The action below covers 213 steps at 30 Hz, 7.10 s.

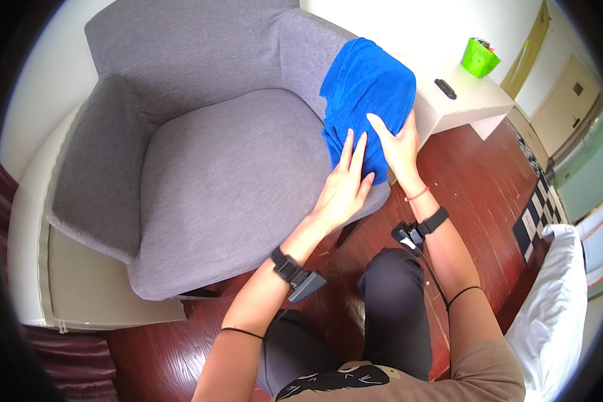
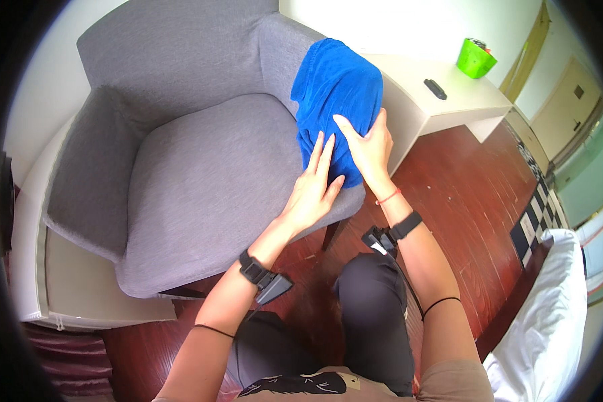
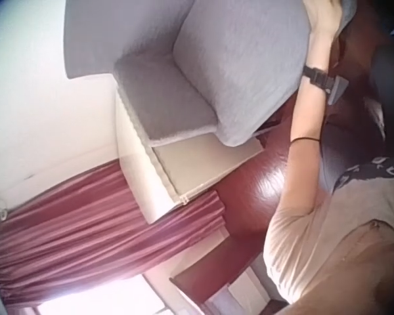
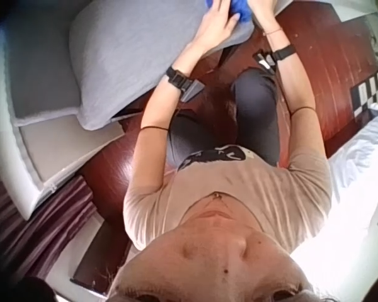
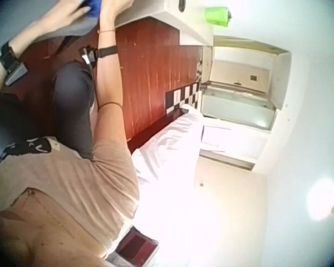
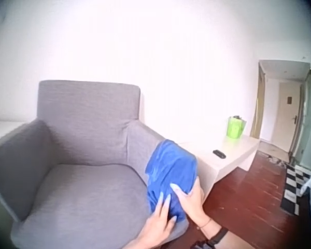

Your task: Wiping a window ledge, a table, and an armchair using a blue cloth.

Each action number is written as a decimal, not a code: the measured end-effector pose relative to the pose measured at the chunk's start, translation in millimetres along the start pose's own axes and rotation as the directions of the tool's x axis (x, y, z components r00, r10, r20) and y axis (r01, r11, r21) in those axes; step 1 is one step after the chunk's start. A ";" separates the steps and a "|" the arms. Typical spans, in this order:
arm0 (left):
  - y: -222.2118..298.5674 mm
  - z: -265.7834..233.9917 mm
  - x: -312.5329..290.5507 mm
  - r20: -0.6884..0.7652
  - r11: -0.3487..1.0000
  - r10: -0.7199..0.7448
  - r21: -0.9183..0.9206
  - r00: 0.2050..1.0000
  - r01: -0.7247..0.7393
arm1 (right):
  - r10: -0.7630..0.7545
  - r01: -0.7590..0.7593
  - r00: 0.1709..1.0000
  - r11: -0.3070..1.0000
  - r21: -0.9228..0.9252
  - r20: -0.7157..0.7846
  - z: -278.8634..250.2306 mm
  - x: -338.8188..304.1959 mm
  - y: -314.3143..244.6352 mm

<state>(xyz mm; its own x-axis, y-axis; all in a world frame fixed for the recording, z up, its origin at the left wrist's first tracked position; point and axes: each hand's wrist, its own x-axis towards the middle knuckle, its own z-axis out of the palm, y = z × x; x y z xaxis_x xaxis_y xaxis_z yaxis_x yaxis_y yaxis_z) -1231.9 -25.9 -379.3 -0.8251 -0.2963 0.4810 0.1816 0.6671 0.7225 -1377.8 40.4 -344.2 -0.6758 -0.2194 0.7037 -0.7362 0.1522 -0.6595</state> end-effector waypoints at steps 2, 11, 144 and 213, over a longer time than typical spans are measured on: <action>2.2 -0.7 -1.8 0.017 0.998 -0.054 -0.038 0.998 0.054 | 0.009 -0.008 1.000 0.999 0.048 -0.009 -4.1 0.6 -1.6; 6.9 -6.1 4.1 -0.165 0.938 -0.234 -0.296 0.958 0.178 | -0.138 -0.047 0.956 0.799 0.599 0.259 -19.6 1.4 10.6; 19.3 -14.4 -81.8 -0.463 0.468 -0.362 0.660 0.809 0.588 | -0.425 0.425 0.514 0.881 0.209 0.745 -52.1 -64.0 -5.1; -23.4 -243.9 -66.6 -0.119 0.287 -0.825 0.755 0.553 0.590 | -0.209 0.694 0.331 0.715 -0.087 0.920 155.4 -73.3 -94.7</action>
<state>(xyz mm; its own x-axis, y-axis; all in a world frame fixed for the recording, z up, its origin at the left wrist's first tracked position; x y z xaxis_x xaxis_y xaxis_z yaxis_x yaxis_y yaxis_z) -1050.7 -188.5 -307.1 -0.5424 -0.7952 -0.2711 -0.8385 0.5325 0.1159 -1252.7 -107.7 -374.4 -0.0352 -0.9912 0.1276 -0.9984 0.0406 0.0395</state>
